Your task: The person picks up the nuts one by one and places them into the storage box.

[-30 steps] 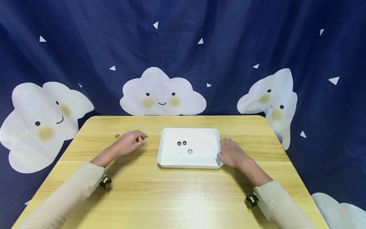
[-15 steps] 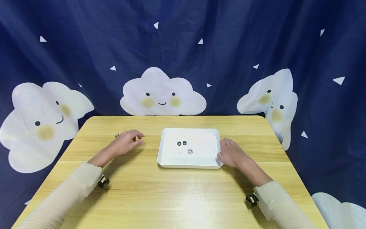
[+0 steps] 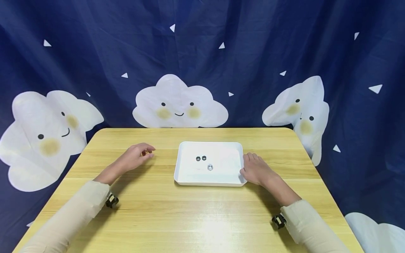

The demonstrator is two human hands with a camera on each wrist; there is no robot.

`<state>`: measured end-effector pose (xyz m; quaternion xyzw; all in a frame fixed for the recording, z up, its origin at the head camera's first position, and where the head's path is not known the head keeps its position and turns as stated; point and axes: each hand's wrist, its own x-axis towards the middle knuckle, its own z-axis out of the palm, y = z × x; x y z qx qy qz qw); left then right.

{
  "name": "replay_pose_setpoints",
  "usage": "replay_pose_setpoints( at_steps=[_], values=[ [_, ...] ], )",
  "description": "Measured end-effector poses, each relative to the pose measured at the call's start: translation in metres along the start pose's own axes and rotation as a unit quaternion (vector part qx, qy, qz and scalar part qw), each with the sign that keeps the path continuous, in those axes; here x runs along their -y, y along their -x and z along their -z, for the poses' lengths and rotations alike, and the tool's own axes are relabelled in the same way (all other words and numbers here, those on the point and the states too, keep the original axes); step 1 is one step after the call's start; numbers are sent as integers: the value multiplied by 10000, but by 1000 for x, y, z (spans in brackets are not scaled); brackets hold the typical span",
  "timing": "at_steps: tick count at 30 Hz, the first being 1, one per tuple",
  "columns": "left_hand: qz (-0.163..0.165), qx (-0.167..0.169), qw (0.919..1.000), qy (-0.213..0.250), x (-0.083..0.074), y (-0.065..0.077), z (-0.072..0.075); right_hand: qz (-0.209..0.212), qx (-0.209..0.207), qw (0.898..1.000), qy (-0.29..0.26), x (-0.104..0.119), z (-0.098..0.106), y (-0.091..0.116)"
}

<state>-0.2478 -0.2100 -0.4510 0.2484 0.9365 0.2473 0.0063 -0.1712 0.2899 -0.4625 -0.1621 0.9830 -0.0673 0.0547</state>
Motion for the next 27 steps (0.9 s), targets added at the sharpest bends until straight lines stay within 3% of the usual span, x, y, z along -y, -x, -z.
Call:
replay_pose_setpoints(
  at_steps=[12,27],
  values=[
    [15,-267,9996,-99,16,2,2,14,65,10000,3,0,0,0],
    [404,-161,9991,-28,35,8,2,40,101,9999,43,-4,-3,-2]
  ],
)
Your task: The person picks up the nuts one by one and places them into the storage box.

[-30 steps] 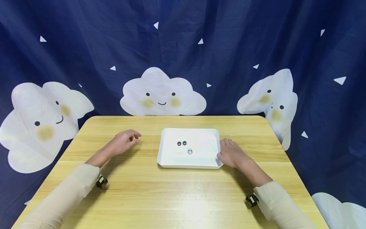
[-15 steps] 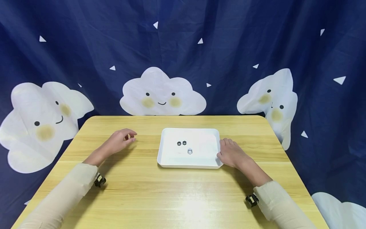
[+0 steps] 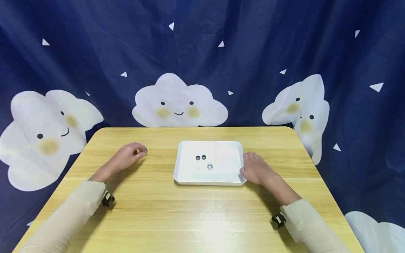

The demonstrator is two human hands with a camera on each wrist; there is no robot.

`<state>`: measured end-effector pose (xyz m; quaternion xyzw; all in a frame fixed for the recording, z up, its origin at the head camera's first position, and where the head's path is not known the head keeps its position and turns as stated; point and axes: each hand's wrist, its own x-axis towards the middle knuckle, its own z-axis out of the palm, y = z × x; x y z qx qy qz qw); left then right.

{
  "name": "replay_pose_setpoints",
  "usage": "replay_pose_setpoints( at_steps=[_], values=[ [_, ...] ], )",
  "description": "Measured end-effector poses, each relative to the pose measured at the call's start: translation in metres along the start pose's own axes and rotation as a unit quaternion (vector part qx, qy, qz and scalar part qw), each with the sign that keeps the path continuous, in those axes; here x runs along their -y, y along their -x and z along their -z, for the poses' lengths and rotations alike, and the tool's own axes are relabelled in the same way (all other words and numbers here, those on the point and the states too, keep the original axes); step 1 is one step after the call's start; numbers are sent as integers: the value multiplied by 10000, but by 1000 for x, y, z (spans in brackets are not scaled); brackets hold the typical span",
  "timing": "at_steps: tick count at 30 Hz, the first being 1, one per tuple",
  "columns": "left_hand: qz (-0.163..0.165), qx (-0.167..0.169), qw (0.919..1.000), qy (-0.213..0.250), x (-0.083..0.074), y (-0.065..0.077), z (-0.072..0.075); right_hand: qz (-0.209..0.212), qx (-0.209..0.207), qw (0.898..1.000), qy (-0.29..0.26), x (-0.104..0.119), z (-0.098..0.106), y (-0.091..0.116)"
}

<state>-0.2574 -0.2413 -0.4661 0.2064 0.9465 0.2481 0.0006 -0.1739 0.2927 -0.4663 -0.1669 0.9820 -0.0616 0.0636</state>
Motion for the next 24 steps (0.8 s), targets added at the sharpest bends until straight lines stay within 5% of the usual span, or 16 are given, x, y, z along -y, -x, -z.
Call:
replay_pose_setpoints(
  at_steps=[24],
  values=[
    [133,260,9991,-299,23,13,-3,-88,75,9999,-49,1,0,-1]
  ],
)
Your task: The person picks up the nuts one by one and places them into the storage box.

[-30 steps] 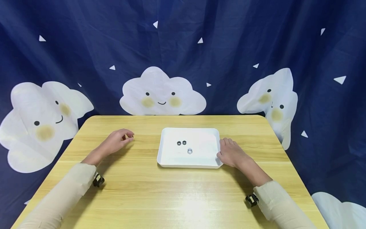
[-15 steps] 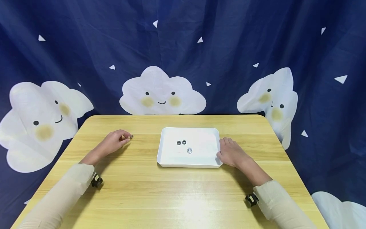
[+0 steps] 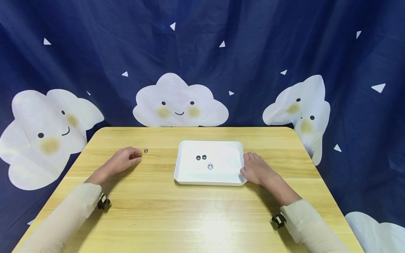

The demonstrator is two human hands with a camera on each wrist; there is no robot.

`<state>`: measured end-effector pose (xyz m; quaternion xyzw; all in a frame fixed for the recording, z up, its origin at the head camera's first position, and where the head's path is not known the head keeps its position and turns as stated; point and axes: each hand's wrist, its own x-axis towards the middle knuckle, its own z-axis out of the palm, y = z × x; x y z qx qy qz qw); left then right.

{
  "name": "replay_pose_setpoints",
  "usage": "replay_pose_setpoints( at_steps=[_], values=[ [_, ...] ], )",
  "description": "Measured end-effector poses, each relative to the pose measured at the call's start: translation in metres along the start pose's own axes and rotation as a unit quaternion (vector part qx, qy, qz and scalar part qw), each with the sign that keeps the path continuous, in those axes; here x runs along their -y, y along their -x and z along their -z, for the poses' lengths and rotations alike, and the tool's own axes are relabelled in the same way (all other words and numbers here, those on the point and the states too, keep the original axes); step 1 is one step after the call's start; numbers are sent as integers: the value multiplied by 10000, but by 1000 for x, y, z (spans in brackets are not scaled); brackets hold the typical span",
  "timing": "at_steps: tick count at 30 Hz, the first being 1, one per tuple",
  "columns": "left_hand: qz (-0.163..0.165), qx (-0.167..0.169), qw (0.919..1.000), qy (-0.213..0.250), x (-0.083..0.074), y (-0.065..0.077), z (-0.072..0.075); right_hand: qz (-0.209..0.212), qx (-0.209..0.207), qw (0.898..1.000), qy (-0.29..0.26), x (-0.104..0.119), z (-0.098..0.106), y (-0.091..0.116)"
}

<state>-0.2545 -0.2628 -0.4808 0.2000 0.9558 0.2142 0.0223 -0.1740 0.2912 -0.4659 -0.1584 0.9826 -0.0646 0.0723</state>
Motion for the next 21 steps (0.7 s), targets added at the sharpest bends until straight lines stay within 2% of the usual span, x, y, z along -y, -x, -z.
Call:
replay_pose_setpoints(
  at_steps=[7,21],
  values=[
    [-32,-52,10000,40,2,6,1,-9,64,10000,-20,0,1,1],
    [-15,222,9997,88,8,16,9,16,31,10000,29,0,1,1]
  ],
)
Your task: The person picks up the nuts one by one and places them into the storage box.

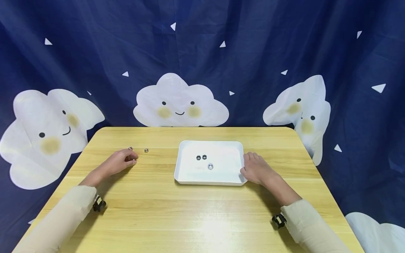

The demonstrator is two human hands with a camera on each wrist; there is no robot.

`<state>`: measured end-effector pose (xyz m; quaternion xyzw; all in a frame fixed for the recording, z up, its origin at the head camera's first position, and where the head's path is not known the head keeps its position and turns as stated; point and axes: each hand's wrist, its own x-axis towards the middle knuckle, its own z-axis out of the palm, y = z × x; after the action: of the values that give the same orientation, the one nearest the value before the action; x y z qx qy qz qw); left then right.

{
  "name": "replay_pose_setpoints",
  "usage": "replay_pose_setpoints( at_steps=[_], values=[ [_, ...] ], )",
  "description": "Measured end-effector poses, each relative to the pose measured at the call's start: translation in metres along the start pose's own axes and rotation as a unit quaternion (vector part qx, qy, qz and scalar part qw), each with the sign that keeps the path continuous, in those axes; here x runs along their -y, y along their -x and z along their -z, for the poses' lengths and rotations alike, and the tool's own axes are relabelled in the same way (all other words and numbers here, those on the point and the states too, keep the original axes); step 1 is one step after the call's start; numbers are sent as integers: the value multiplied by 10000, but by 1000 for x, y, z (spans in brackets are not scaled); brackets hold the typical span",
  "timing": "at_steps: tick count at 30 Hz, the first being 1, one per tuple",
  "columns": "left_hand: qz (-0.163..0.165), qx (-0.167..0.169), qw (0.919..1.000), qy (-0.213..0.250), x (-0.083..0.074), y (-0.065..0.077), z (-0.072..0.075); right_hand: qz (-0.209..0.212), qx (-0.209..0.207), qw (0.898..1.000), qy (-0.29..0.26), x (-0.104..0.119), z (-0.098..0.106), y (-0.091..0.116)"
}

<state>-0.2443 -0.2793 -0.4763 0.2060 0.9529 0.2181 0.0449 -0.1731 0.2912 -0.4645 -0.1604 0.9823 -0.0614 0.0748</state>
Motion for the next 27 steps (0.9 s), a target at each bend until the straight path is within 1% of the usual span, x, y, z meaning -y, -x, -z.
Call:
replay_pose_setpoints(
  at_steps=[6,12,21,25,27],
  values=[
    [-57,-45,10000,5,1,1,1,-22,14,10000,-57,0,-1,0],
    [-139,-100,9998,137,5,3,0,-26,47,10000,-75,0,-1,0],
    [-84,-73,9998,145,12,5,-3,-28,14,9999,-110,1,2,1],
    [-65,-132,9998,115,12,4,-5,-18,-2,9999,-104,3,3,1],
    [-110,-155,9998,73,11,3,-5,-25,2,10000,-97,3,3,1]
  ],
)
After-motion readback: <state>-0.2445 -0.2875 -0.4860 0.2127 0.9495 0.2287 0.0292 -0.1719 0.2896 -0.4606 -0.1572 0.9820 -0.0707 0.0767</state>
